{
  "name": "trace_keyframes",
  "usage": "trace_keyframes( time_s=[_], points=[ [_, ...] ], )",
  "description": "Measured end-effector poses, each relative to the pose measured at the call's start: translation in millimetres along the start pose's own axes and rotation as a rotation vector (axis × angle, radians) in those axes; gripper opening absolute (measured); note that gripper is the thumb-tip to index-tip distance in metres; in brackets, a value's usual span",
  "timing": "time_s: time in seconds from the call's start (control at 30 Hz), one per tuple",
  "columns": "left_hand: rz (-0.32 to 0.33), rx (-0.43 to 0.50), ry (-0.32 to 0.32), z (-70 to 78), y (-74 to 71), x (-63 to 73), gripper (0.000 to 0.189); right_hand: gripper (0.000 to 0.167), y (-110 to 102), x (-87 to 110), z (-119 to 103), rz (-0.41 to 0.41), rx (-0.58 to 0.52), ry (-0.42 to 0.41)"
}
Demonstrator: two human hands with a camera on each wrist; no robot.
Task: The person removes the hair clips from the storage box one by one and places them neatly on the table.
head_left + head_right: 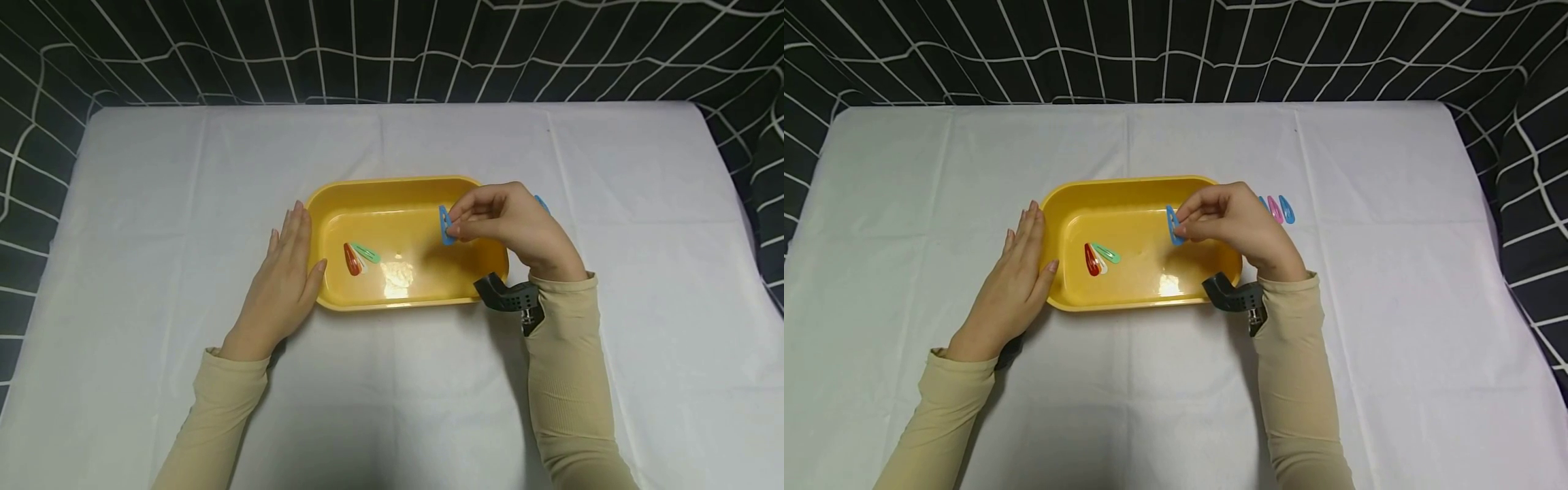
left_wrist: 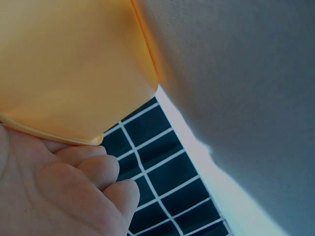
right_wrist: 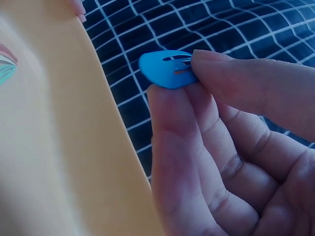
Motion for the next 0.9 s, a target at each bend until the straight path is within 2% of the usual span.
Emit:
trace_keyframes(
  time_s=[0.9],
  points=[
    [0.000, 0.000, 0.003, 0.2, -0.1, -0.1, 0.064, 0.005, -5.4, 2.4, 1.2, 0.010, -0.014, 0.012]
  ],
)
Point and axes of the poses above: each hand's wrist, its own x-axis away from the middle knuckle, its own y-axis out of the palm, z = x × y, the point moved 10 cm from there along -x, towards the middle knuckle, and after that the axes turned 9 degrees about x, right-handed, at the moved point
